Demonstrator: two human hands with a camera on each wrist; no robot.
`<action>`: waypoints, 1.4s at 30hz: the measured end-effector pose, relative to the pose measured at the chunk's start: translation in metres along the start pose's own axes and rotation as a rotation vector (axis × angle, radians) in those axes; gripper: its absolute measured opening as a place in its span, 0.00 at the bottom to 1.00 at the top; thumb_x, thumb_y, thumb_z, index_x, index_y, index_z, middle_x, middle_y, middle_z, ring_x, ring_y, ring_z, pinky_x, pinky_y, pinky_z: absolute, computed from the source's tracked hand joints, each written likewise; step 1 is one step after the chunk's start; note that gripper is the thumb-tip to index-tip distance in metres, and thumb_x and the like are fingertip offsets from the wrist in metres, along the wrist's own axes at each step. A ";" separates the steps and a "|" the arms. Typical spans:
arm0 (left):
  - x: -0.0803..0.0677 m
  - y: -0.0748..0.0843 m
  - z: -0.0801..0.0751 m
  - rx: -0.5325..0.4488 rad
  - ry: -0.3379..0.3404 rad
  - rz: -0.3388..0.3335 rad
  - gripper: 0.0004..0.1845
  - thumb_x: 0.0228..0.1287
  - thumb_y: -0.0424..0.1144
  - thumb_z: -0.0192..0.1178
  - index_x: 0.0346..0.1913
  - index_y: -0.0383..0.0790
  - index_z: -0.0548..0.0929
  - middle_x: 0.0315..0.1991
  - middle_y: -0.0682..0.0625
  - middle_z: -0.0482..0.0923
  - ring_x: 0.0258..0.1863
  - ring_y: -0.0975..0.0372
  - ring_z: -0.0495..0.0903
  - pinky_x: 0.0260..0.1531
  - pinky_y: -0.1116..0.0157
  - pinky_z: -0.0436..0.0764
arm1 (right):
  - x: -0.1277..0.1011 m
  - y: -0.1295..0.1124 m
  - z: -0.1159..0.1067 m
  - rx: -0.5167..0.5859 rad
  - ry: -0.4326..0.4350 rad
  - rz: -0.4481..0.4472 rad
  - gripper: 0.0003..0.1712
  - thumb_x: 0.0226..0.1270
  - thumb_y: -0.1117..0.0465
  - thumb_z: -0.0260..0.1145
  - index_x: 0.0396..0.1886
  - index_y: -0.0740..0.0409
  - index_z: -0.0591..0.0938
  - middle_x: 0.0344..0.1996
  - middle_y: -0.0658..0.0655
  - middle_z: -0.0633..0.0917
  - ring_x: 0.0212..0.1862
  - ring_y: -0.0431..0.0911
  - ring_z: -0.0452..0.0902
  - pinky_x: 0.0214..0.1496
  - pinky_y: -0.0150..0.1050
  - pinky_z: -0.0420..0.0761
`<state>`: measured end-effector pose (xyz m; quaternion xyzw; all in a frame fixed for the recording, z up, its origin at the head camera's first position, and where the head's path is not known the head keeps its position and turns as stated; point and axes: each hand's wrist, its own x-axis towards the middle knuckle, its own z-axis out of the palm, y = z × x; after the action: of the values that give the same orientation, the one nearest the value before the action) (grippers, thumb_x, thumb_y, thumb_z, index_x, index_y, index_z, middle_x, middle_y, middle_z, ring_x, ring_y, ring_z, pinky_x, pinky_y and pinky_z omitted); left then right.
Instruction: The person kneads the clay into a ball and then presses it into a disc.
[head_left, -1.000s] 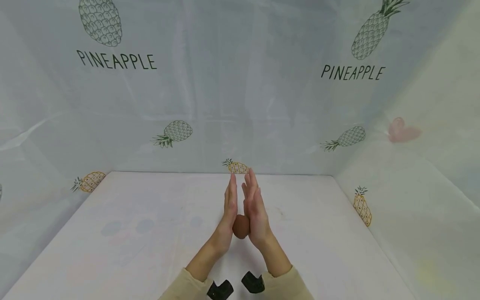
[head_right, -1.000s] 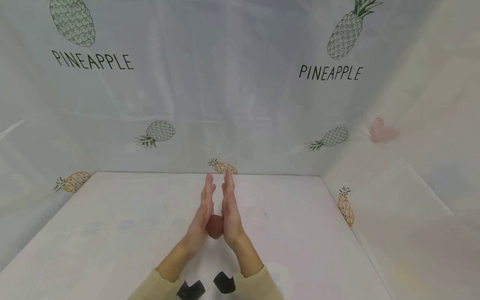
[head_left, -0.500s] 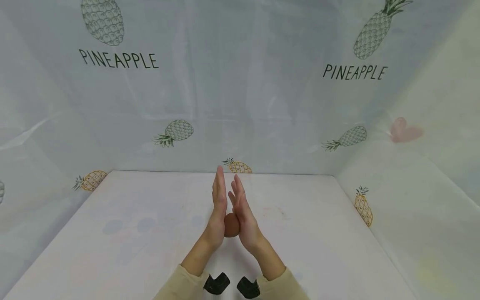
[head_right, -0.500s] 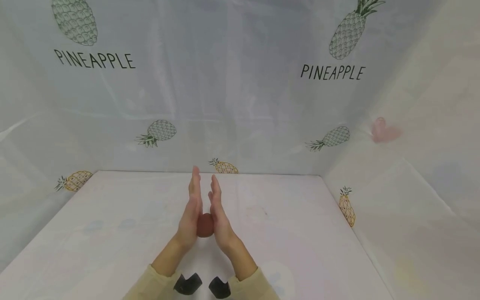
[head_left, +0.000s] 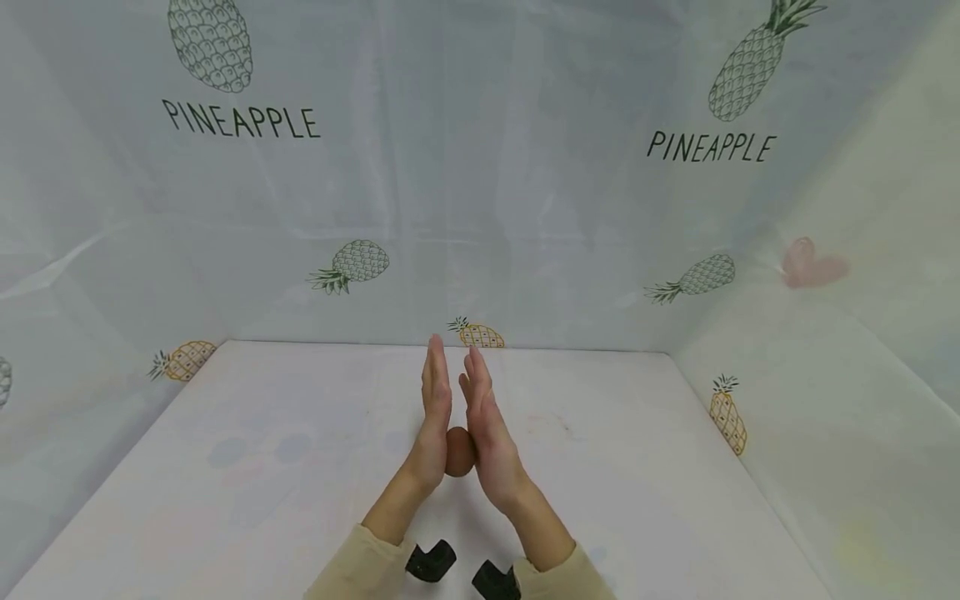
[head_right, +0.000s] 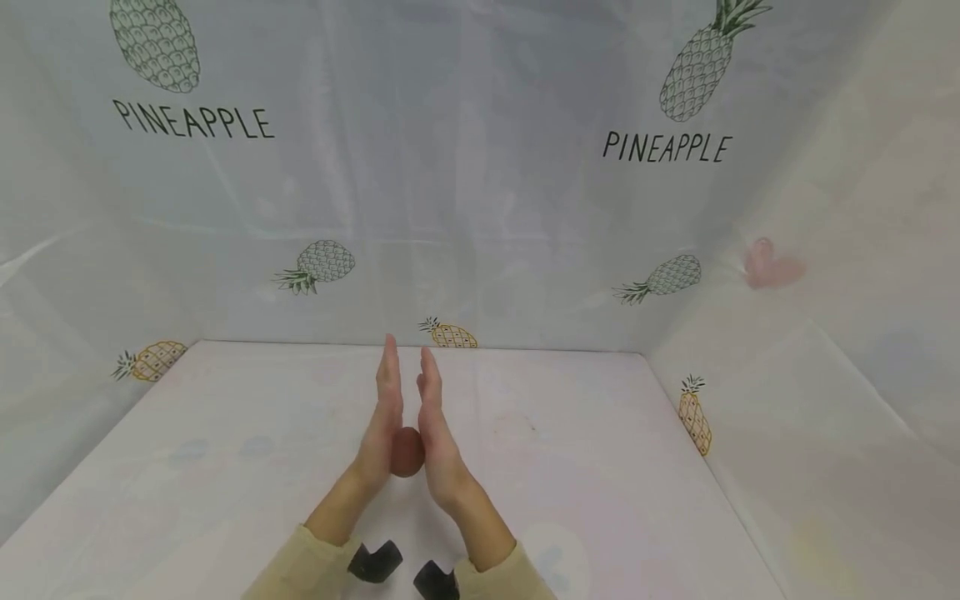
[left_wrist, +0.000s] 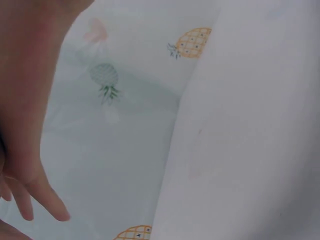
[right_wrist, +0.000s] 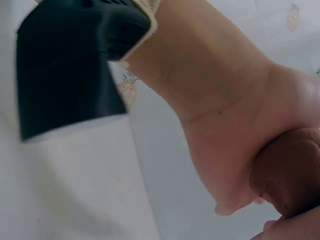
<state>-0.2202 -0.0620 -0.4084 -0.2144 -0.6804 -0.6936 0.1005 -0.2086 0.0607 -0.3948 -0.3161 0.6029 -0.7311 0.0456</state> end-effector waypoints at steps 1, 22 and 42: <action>-0.001 -0.001 0.002 -0.003 -0.017 -0.007 0.34 0.85 0.58 0.24 0.85 0.68 0.29 0.85 0.65 0.21 0.83 0.61 0.18 0.73 0.30 0.22 | 0.000 -0.001 -0.001 -0.001 0.009 -0.011 0.37 0.87 0.39 0.20 0.88 0.41 0.32 0.86 0.45 0.34 0.87 0.53 0.27 0.82 0.64 0.26; -0.010 0.005 0.022 -0.044 -0.177 0.075 0.32 0.86 0.51 0.21 0.86 0.66 0.29 0.86 0.63 0.21 0.84 0.62 0.20 0.73 0.28 0.24 | 0.004 0.009 -0.021 -0.007 0.212 -0.136 0.36 0.88 0.44 0.26 0.89 0.44 0.37 0.87 0.48 0.38 0.87 0.52 0.30 0.82 0.67 0.27; -0.002 0.009 0.002 0.053 0.122 0.173 0.34 0.84 0.54 0.25 0.87 0.63 0.33 0.87 0.60 0.25 0.84 0.63 0.24 0.75 0.32 0.26 | 0.000 0.008 0.002 0.159 0.030 0.127 0.36 0.84 0.31 0.21 0.87 0.26 0.35 0.87 0.49 0.36 0.86 0.61 0.37 0.80 0.73 0.29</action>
<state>-0.2145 -0.0611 -0.4015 -0.2272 -0.6700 -0.6758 0.2070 -0.2100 0.0568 -0.4017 -0.2619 0.5624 -0.7769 0.1077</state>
